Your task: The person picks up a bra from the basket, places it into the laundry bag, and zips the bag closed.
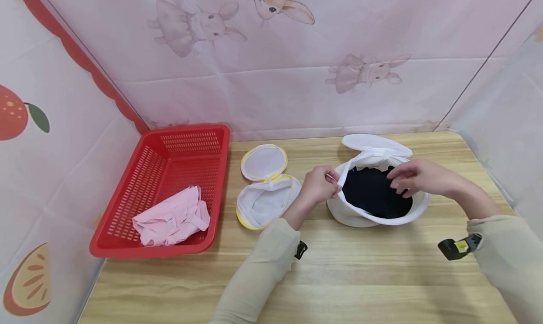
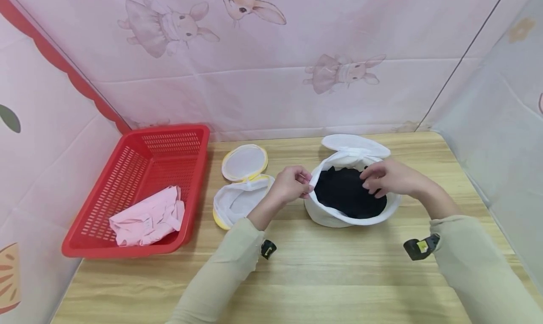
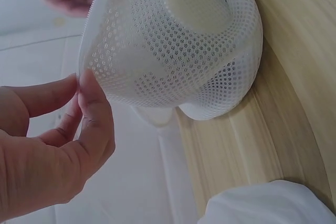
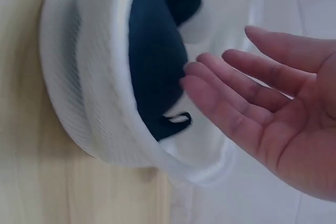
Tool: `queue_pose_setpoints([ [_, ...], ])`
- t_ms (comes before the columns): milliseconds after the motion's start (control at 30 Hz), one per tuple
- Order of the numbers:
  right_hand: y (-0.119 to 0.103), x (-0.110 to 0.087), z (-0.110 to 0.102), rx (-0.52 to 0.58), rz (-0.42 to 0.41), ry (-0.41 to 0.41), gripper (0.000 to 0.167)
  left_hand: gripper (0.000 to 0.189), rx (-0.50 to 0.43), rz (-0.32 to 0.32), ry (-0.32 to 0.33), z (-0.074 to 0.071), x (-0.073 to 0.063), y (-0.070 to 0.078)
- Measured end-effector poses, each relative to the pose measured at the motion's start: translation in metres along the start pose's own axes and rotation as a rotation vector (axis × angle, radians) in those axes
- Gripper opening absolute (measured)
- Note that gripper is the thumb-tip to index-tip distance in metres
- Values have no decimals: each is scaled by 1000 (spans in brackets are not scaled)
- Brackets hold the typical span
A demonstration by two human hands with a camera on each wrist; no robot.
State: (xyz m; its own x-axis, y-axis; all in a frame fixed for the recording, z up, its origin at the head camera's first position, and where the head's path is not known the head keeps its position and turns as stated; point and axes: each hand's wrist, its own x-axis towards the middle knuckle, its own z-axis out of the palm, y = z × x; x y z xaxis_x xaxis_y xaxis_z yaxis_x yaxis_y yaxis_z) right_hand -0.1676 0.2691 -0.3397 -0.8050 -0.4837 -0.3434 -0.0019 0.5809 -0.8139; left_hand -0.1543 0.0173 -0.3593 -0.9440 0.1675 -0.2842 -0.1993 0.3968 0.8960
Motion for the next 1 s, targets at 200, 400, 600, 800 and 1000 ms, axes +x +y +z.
queue_pose_setpoints([
  [200,10,-9,-16,-71,-29,261,21,14,-34,-12,11,-3,2,-4],
  [400,25,-12,-21,-145,26,420,22,14,-57,-9,15,-8,3,-9],
  [600,37,-12,-16,-115,80,389,28,14,-76,0,16,-13,4,-11],
  [800,40,-14,-14,-51,105,337,18,10,-78,14,63,-17,12,-14],
  [1000,42,-20,-14,40,138,183,11,8,-105,42,137,-22,21,-18],
])
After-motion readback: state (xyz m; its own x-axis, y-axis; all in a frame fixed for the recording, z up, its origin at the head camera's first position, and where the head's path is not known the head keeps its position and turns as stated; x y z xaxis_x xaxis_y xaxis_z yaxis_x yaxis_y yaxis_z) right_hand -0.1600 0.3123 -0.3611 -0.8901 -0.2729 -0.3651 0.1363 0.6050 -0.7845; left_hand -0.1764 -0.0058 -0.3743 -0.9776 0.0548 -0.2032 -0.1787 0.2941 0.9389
